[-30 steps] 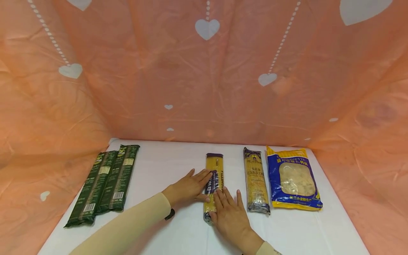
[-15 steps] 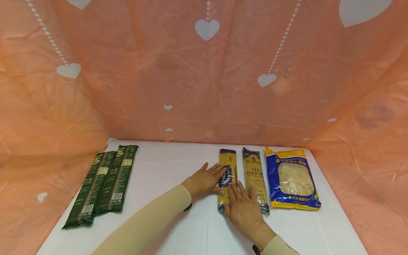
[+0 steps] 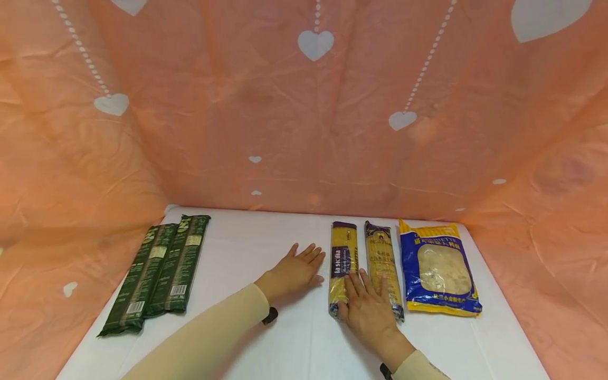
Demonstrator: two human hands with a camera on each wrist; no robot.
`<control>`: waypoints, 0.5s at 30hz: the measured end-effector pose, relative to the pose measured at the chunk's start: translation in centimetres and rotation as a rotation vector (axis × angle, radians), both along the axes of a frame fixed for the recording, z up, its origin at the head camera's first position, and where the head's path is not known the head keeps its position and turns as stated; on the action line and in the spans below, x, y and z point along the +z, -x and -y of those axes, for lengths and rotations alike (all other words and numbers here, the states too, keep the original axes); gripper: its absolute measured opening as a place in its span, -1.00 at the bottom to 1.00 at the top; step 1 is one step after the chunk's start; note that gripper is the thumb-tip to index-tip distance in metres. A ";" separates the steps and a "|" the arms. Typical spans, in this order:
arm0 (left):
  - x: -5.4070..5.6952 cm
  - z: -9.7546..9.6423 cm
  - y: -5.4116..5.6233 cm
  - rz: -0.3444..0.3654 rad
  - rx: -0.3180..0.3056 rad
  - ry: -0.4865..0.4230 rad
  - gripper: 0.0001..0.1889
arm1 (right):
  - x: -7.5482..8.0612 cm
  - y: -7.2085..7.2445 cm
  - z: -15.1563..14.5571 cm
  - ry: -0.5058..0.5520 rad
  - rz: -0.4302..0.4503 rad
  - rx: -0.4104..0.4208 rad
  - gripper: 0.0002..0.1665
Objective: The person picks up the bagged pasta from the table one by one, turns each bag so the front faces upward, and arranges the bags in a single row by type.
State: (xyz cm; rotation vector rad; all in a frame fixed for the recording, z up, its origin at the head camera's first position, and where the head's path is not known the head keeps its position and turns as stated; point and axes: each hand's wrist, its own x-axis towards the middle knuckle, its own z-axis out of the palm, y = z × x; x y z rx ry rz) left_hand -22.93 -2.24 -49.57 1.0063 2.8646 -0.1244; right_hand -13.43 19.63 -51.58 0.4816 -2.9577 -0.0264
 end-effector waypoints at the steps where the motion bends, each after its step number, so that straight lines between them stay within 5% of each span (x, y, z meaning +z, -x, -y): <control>1: 0.3 1.1 0.0 0.003 0.012 -0.014 -0.26 | 0.0 0.0 0.0 0.003 -0.001 -0.002 -0.26; 7: 1.9 9.9 0.3 0.035 0.122 -0.118 -0.30 | -0.1 0.0 0.0 0.003 0.007 -0.008 -0.27; 15: 2.0 24.0 -0.7 -0.034 0.296 -0.129 -0.34 | -0.2 -0.1 0.0 0.000 0.013 -0.007 -0.26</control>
